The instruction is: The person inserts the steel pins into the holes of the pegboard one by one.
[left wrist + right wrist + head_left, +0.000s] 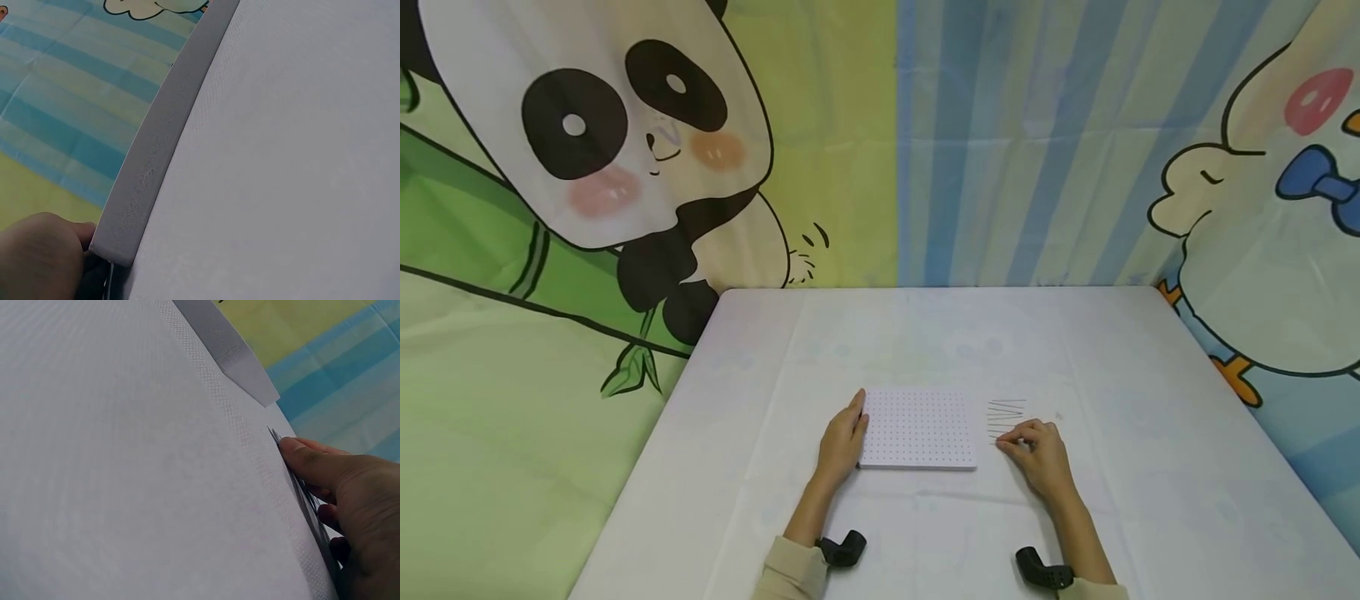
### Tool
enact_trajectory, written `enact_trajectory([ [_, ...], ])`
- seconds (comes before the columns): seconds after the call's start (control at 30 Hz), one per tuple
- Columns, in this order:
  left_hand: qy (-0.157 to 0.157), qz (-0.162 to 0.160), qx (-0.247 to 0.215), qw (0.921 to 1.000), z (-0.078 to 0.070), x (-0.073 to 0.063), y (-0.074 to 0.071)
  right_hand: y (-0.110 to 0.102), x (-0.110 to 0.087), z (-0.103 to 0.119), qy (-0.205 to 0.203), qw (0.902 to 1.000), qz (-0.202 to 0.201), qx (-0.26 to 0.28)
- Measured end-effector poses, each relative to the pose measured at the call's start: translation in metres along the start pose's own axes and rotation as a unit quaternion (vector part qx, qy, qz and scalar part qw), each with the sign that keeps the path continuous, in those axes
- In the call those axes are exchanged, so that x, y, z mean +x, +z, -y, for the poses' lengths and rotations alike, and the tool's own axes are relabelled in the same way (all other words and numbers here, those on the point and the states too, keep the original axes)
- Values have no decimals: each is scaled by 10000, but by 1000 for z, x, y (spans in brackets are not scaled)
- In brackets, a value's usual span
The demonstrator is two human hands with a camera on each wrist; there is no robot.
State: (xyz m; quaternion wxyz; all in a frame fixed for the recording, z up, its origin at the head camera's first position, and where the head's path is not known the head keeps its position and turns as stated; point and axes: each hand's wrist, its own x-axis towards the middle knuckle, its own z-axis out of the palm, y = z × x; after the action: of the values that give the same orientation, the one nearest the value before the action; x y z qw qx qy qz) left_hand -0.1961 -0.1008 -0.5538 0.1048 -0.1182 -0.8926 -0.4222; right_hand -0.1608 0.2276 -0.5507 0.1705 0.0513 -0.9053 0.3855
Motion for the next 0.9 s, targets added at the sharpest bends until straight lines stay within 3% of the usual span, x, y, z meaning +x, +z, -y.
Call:
enact_trajectory([
  [0.5, -174, 25, 69, 9998, -2, -1, -2, 3, 1, -1, -378, 9991, -140, -112],
  [0.7, -122, 62, 142, 9998, -2, -4, 1, 0, -3, -1, -320, 9989, -67, -348],
  [0.9, -146, -8, 205, 9997, -4, -4, 0, -2, 2, 13, -264, 9982, -531, 80],
])
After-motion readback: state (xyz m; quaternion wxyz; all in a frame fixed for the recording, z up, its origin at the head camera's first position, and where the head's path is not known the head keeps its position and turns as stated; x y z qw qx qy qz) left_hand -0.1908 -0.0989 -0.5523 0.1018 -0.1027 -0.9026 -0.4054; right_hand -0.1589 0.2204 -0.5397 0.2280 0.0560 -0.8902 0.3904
